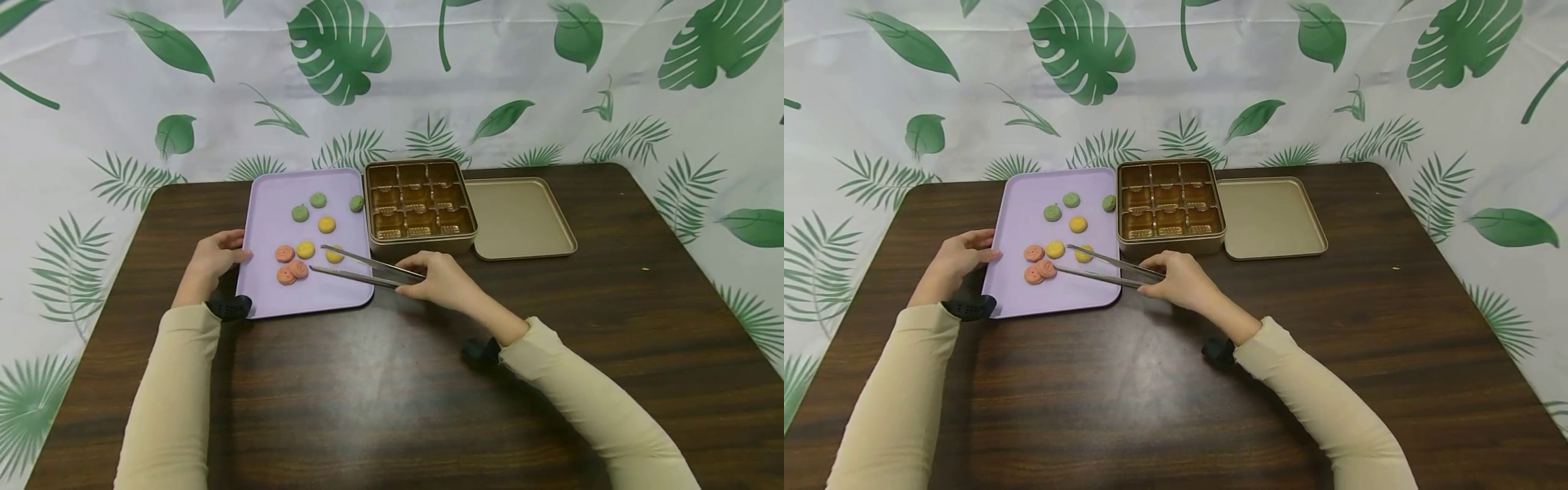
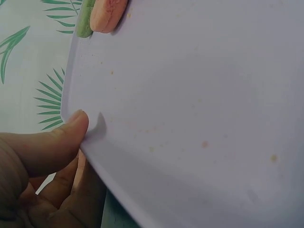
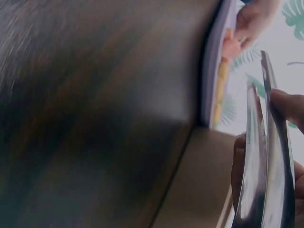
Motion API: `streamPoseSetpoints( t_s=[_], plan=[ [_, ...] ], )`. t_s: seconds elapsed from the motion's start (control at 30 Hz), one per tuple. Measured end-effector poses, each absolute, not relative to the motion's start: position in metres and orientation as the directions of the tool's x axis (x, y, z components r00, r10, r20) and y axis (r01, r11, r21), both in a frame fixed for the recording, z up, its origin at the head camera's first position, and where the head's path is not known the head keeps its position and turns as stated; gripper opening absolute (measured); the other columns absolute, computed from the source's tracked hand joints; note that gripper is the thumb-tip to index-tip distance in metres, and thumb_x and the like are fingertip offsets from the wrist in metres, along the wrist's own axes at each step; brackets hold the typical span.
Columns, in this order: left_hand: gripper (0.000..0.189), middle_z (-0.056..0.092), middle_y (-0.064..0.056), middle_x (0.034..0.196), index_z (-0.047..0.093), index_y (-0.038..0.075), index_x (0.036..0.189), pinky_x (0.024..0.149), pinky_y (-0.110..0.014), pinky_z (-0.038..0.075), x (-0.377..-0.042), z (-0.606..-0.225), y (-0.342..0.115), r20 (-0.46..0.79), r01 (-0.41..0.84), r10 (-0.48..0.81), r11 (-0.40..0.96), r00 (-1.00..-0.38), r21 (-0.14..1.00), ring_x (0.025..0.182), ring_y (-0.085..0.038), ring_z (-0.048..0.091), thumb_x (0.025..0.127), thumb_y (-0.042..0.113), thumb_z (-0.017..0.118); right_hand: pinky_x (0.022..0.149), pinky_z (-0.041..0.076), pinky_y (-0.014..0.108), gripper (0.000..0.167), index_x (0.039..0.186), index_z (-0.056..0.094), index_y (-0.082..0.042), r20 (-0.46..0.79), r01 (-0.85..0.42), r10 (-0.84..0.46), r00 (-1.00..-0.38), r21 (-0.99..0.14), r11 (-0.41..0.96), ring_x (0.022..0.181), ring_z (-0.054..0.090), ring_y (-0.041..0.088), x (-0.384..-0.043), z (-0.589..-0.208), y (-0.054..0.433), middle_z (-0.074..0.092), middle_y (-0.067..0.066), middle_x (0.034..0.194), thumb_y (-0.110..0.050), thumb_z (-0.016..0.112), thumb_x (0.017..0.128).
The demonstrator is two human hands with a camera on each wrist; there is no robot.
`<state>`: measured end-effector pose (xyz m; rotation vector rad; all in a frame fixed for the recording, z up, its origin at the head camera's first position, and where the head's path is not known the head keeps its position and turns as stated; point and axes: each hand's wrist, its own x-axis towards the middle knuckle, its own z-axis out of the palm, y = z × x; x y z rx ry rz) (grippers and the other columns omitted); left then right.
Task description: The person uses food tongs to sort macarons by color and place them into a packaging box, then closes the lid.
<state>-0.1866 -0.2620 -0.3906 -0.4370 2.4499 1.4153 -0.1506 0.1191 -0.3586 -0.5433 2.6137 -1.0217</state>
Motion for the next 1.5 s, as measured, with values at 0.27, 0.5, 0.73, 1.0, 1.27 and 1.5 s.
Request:
streamPoseSetpoints(
  t_s=[0.27, 0.5, 0.73, 1.0, 1.27, 1.5],
  plan=[
    [0.060, 0.034, -0.027, 0.150, 0.026, 0.000, 0.149, 0.115, -0.054, 0.028, -0.187, -0.391, -0.262, -0.395, -0.405, -0.127, 0.473, -0.910, 0.783, 0.135, -0.040, 0.035, 0.095, 0.006, 0.051, 0.070, 0.046, 0.024, 0.037, 0.113, 0.069, -0.006, -0.152, -0.239, -0.459, -0.875, -0.690, 0.684, 0.083, 0.057, 0.017, -0.154, -0.374, 0.101, 0.070, 0.010, 0.103, -0.022, 0.076, 0.080],
    [0.060, 0.034, -0.026, 0.150, 0.027, 0.000, 0.149, 0.115, -0.053, 0.029, -0.187, -0.391, -0.262, -0.390, -0.403, -0.132, 0.473, -0.911, 0.783, 0.135, -0.040, 0.036, 0.095, 0.006, 0.050, 0.069, 0.046, 0.022, 0.036, 0.112, 0.070, -0.006, -0.172, -0.229, -0.466, -0.868, -0.693, 0.683, 0.081, 0.057, 0.013, -0.158, -0.382, 0.089, 0.071, 0.008, 0.106, -0.023, 0.076, 0.081],
    [0.060, 0.033, -0.025, 0.151, 0.026, 0.002, 0.150, 0.115, -0.055, 0.027, -0.187, -0.393, -0.262, -0.399, -0.411, -0.130, 0.467, -0.908, 0.783, 0.136, -0.041, 0.034, 0.095, 0.006, 0.051, 0.075, 0.051, 0.026, 0.035, 0.111, 0.070, -0.006, -0.174, -0.241, -0.465, -0.868, -0.671, 0.701, 0.085, 0.062, 0.015, -0.160, -0.385, 0.078, 0.072, 0.008, 0.106, -0.022, 0.076, 0.081],
    [0.060, 0.034, -0.024, 0.151, 0.025, 0.003, 0.150, 0.114, -0.054, 0.030, -0.187, -0.395, -0.264, -0.392, -0.401, -0.120, 0.460, -0.912, 0.793, 0.134, -0.039, 0.037, 0.096, 0.007, 0.051, 0.082, 0.054, 0.031, 0.036, 0.113, 0.070, -0.006, -0.199, -0.222, -0.457, -0.867, -0.667, 0.711, 0.097, 0.065, 0.020, -0.159, -0.384, 0.072, 0.071, 0.009, 0.109, -0.023, 0.075, 0.082],
    [0.059, 0.035, -0.024, 0.150, 0.025, 0.003, 0.150, 0.114, -0.048, 0.033, -0.188, -0.394, -0.263, -0.390, -0.399, -0.121, 0.466, -0.913, 0.790, 0.133, -0.037, 0.039, 0.097, 0.009, 0.050, 0.075, 0.054, 0.027, 0.033, 0.110, 0.071, -0.006, -0.184, -0.214, -0.453, -0.873, -0.689, 0.692, 0.089, 0.065, 0.018, -0.160, -0.385, 0.073, 0.072, 0.009, 0.102, -0.020, 0.075, 0.081],
    [0.060, 0.034, -0.025, 0.151, 0.024, 0.003, 0.151, 0.114, -0.050, 0.032, -0.188, -0.394, -0.264, -0.393, -0.399, -0.117, 0.469, -0.912, 0.787, 0.134, -0.038, 0.038, 0.097, 0.010, 0.050, 0.075, 0.052, 0.026, 0.033, 0.110, 0.071, -0.006, -0.160, -0.190, -0.430, -0.889, -0.724, 0.663, 0.087, 0.063, 0.016, -0.159, -0.384, 0.075, 0.073, 0.009, 0.102, -0.020, 0.076, 0.080]
  ],
)
